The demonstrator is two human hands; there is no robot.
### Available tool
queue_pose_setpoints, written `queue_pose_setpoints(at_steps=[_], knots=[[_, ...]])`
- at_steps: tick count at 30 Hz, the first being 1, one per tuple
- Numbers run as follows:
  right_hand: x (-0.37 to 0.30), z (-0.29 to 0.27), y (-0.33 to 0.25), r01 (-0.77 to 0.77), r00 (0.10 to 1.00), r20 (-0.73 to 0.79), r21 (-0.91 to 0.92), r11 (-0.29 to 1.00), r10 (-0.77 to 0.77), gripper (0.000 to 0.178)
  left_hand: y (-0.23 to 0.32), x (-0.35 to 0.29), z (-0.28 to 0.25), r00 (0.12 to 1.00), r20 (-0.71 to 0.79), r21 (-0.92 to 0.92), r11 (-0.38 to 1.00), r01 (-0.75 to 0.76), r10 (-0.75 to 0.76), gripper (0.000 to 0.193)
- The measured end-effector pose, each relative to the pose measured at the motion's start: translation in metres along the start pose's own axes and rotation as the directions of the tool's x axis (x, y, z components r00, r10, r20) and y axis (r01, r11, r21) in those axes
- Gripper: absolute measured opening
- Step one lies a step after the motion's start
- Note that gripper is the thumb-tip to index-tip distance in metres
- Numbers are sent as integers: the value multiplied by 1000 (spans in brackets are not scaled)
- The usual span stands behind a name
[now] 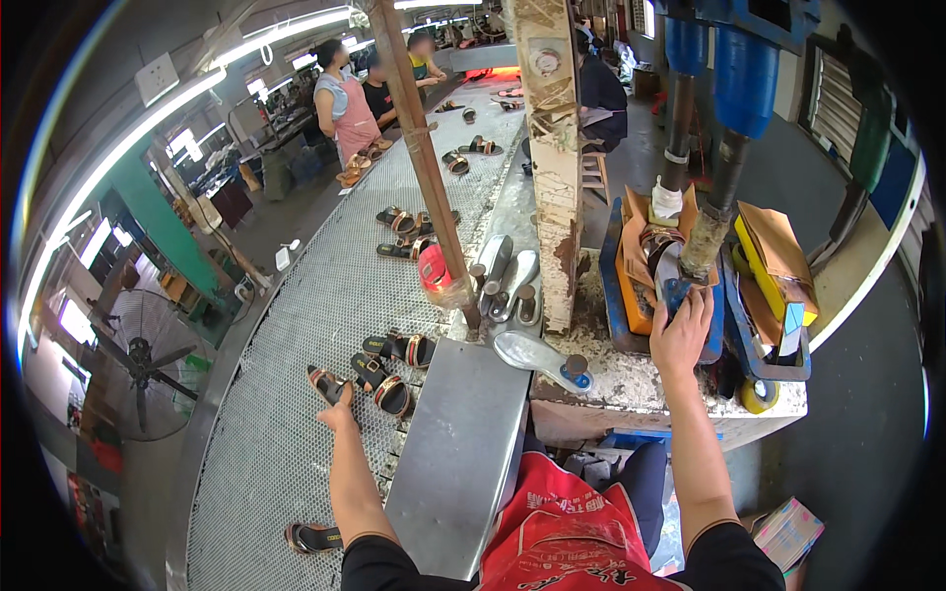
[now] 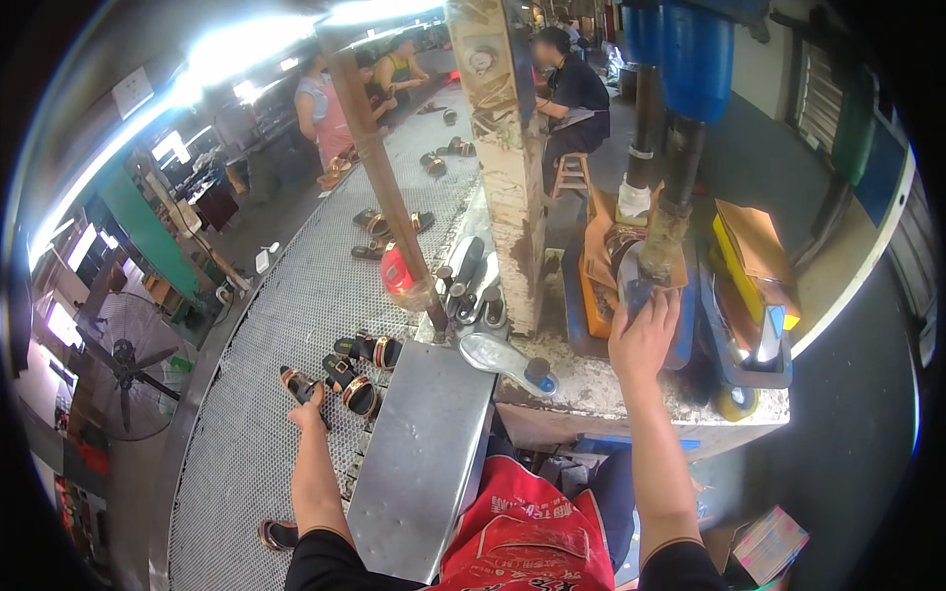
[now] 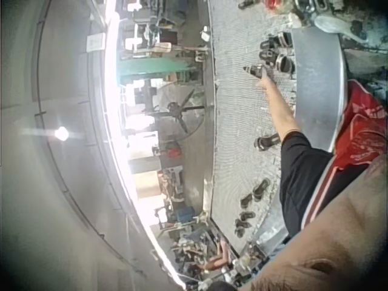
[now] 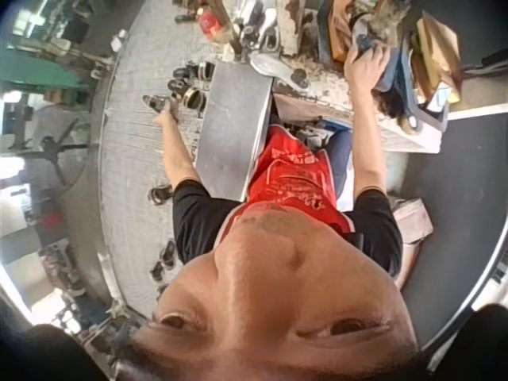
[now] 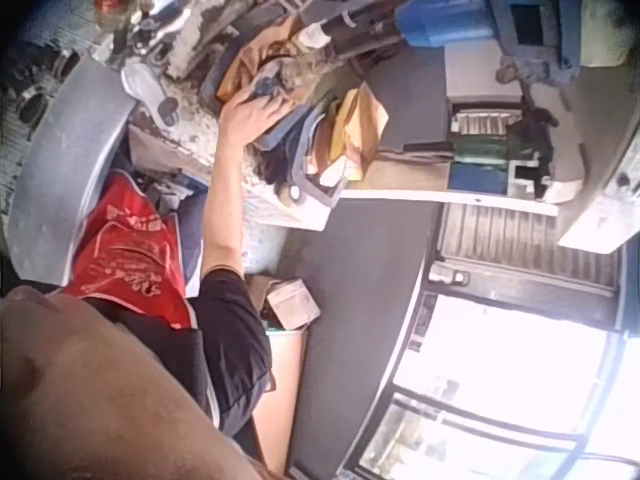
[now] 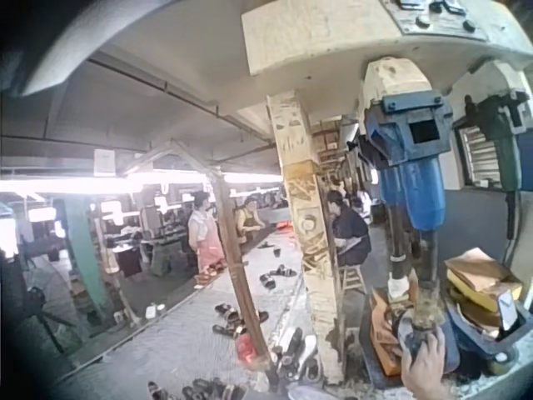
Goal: The person assembles sandals by taking them from a conveyor belt, fitting them onto shoe lasts, pressing them in a shoe press machine, and removing the pressed sandals from the lasts.
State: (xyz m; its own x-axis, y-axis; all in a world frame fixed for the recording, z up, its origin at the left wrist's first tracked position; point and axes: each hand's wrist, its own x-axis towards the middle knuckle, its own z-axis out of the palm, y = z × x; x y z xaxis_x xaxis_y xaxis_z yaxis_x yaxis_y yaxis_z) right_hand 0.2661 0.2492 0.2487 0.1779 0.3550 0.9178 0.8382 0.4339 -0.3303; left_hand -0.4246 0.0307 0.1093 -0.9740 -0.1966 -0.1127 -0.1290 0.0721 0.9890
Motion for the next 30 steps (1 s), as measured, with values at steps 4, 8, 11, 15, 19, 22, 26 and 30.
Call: queue_pose_setpoints(at_steps=[4, 8, 11, 15, 19, 22, 26, 30], knots=[[3, -4, -9, -7, 1000, -9, 72, 997, 8, 54, -29, -5, -57, 979, 37, -280, 942, -183, 201, 46], [-14, 3, 19, -75, 997, -11, 102, 992, 76, 60, -32, -96, -62, 892, 387, -625, 778, 69, 232, 44], [-19, 8, 6, -63, 998, -20, 126, 990, 66, 65, -68, -110, -94, 620, 745, -626, 577, 525, 244, 54], [-18, 14, 9, -224, 974, 61, 139, 965, 217, 72, -76, -224, -100, 508, 787, -595, 647, 477, 350, 59], [-19, 32, 15, -328, 945, 60, 133, 935, 323, 68, -67, -314, -94, 571, 776, -568, 690, 448, 268, 41], [-27, 22, 17, -332, 943, 88, 185, 925, 321, 65, -83, -357, -92, 524, 807, -534, 717, 448, 273, 37], [-67, -33, 3, -96, 995, -7, 280, 955, 102, 62, -110, -380, -104, 293, 945, -314, 670, 673, 148, 44], [-132, -82, -39, -254, 921, 381, 423, 870, 83, 59, -80, -424, -121, 155, 964, -256, 589, 766, 218, 55]])
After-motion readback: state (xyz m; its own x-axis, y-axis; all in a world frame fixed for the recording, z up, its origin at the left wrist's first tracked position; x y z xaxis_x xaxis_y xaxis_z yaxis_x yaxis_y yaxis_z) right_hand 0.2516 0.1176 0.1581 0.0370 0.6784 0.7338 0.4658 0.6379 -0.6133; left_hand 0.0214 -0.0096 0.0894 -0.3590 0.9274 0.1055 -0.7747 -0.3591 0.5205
